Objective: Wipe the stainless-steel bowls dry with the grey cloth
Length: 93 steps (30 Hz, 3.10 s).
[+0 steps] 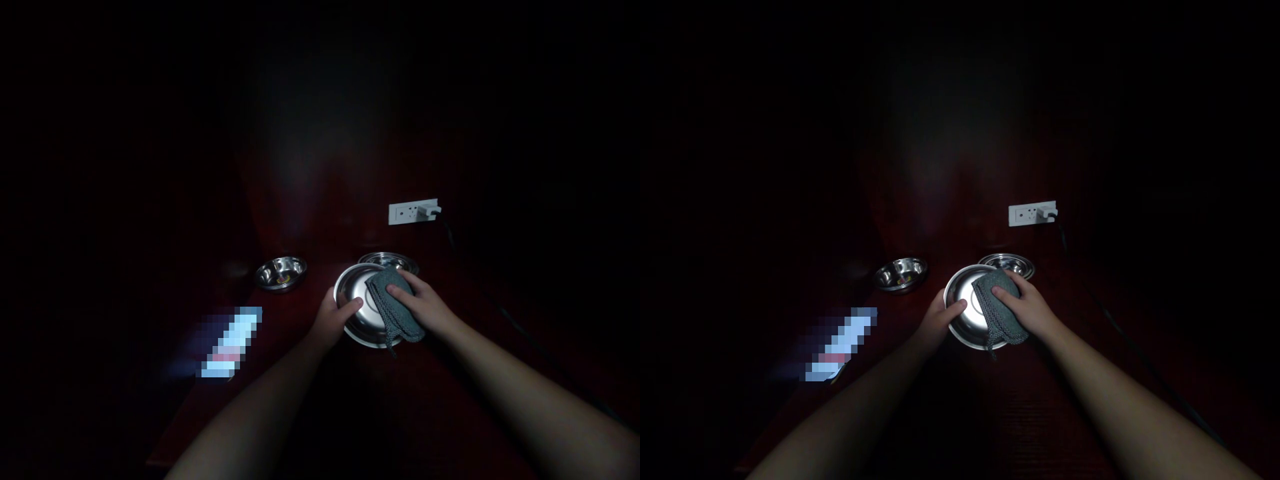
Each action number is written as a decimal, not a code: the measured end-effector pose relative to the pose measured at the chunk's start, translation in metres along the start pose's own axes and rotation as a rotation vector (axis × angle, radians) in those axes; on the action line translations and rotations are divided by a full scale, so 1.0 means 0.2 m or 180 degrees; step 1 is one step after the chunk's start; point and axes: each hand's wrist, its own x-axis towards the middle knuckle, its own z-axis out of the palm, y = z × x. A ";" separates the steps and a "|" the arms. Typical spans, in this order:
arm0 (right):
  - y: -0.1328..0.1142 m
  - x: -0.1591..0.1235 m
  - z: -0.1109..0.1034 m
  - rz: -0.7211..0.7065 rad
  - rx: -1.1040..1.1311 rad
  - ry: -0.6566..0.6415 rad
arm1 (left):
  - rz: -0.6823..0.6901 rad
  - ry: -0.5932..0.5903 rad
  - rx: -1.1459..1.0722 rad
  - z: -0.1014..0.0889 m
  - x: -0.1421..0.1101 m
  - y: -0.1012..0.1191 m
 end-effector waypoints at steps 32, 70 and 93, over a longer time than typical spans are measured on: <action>-0.04 -0.02 0.01 0.0056 0.0275 -0.0542 | -0.0297 0.0094 0.0174 -0.02 0.03 0.02; -0.05 -0.03 -0.04 -0.0061 0.0202 -0.1043 | -0.0398 -0.0039 0.0071 0.03 -0.01 0.06; -0.07 -0.02 -0.05 0.0346 0.0549 -0.0724 | -0.0607 -0.0305 -0.1289 0.04 0.01 0.09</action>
